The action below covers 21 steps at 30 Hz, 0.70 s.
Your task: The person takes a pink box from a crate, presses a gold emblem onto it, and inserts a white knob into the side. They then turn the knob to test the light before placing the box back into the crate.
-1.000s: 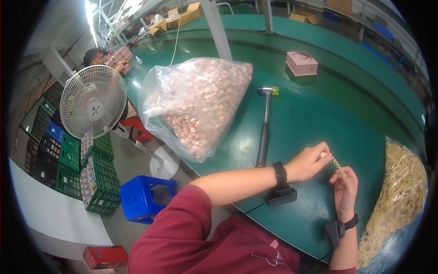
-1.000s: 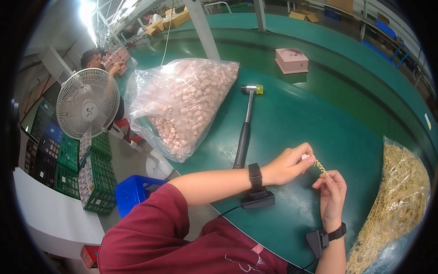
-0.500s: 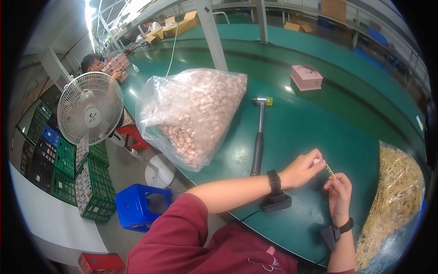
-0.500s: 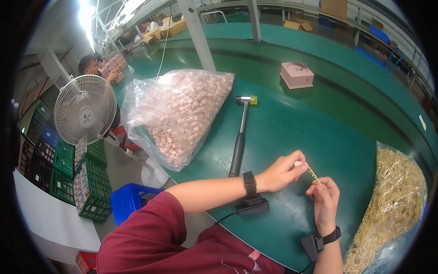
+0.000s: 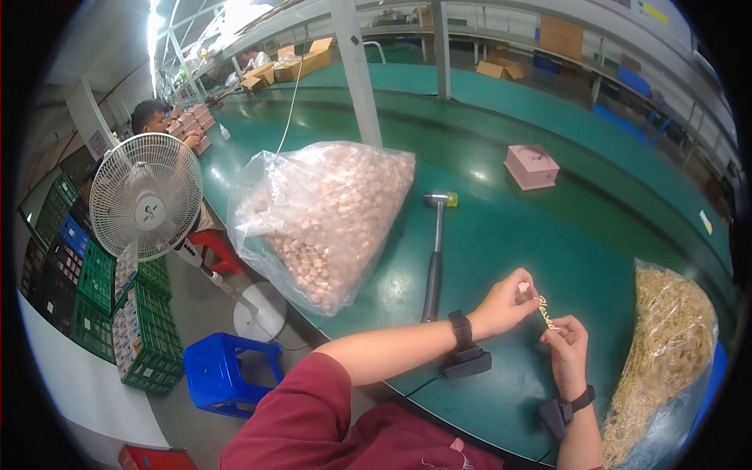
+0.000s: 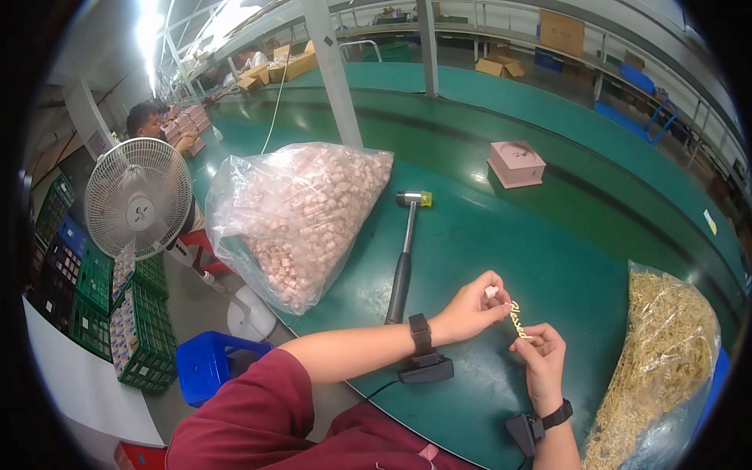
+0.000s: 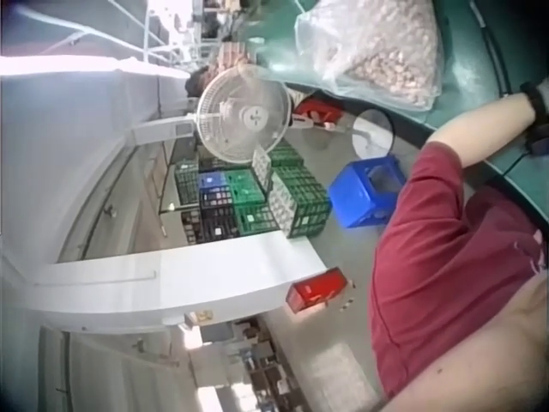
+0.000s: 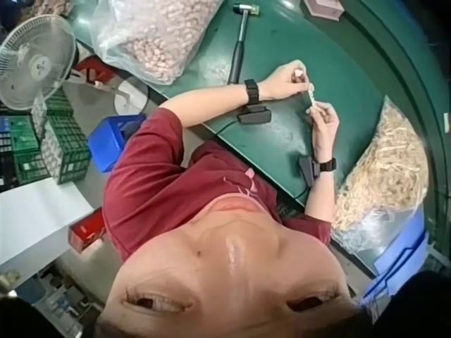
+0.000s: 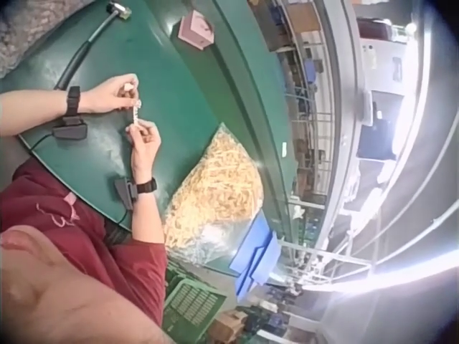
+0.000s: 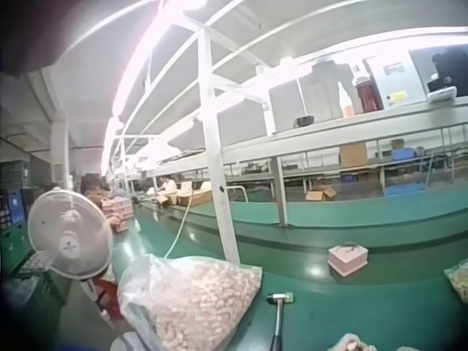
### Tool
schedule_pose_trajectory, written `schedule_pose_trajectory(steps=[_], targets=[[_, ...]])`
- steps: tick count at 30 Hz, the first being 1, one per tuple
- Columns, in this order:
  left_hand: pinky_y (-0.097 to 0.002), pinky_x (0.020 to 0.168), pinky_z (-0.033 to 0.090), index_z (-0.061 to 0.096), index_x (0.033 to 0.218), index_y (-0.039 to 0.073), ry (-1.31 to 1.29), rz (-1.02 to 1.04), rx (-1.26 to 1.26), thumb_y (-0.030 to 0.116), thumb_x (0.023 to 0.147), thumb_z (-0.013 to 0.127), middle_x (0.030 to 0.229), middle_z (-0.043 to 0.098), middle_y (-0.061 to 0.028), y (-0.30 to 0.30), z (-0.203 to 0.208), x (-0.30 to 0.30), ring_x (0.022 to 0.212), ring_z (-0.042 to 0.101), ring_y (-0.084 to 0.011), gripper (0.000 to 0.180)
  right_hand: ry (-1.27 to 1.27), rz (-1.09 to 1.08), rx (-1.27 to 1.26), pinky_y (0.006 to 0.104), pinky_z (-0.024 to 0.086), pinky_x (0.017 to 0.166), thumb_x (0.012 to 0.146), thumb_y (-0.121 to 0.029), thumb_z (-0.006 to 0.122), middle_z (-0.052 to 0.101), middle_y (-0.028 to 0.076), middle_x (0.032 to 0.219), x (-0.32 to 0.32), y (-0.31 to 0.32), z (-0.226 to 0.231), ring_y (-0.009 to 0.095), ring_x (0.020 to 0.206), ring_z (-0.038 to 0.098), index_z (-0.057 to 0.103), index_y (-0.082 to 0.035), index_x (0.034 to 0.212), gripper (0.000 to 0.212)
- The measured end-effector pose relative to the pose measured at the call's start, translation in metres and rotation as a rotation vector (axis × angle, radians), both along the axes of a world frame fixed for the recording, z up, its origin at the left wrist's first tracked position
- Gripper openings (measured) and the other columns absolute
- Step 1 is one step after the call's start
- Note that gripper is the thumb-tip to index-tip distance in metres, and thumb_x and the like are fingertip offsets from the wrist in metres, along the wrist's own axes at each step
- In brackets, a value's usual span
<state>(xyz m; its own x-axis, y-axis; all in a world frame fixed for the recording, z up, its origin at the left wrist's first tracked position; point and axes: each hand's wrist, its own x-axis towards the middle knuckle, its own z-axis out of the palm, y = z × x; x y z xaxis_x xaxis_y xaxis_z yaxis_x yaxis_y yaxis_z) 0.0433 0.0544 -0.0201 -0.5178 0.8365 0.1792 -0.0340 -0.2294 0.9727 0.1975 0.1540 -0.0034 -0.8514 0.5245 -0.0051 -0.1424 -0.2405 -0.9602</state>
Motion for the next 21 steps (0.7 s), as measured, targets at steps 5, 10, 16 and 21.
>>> schedule_pose_trajectory(steps=[5, 10, 16, 21], targets=[[-0.0204, 0.063, 0.042, 0.041, 0.093, 0.007, 0.03, -0.014, 0.011, 0.004, 0.087, 0.057, 0.083, 0.054, -0.0004, 0.002, -0.005, -0.004, 0.076, 0.052, -0.0058, 0.018, -0.014, -0.008, 0.021, 0.0223, 0.047, 0.068, 0.08, -0.002, 0.064, 0.062, 0.006, 0.076, -0.001, 0.0, -0.003, 0.012, 0.069, 0.06, 0.056, 0.001, 0.093, 0.015], [-0.0205, 0.063, 0.04, 0.041, 0.093, 0.007, -0.008, -0.032, 0.066, -0.002, 0.082, 0.053, 0.085, 0.05, -0.0001, 0.003, -0.009, -0.004, 0.077, 0.05, -0.0053, 0.019, -0.033, -0.006, 0.066, 0.0223, 0.048, 0.068, 0.081, -0.003, 0.064, 0.063, 0.006, 0.077, -0.001, 0.0, -0.003, 0.012, 0.069, 0.061, 0.056, 0.001, 0.093, 0.016], [-0.0215, 0.058, 0.037, 0.043, 0.088, 0.006, 0.026, -0.061, 0.053, -0.004, 0.079, 0.051, 0.08, 0.048, 0.0009, 0.004, -0.015, -0.007, 0.069, 0.044, -0.0049, 0.016, -0.054, -0.012, 0.101, 0.0219, 0.046, 0.067, 0.083, -0.002, 0.06, 0.061, 0.004, 0.073, -0.002, -0.003, -0.001, 0.011, 0.068, 0.058, 0.054, 0.0, 0.093, 0.011], [-0.0221, 0.055, 0.036, 0.045, 0.081, 0.005, 0.149, -0.05, -0.037, -0.001, 0.079, 0.052, 0.072, 0.047, 0.0019, -0.002, -0.003, -0.006, 0.063, 0.042, -0.0052, 0.01, -0.045, 0.013, 0.119, 0.0215, 0.046, 0.067, 0.085, -0.005, 0.059, 0.06, 0.004, 0.074, -0.003, 0.0, -0.004, 0.011, 0.068, 0.058, 0.054, -0.001, 0.095, 0.011]])
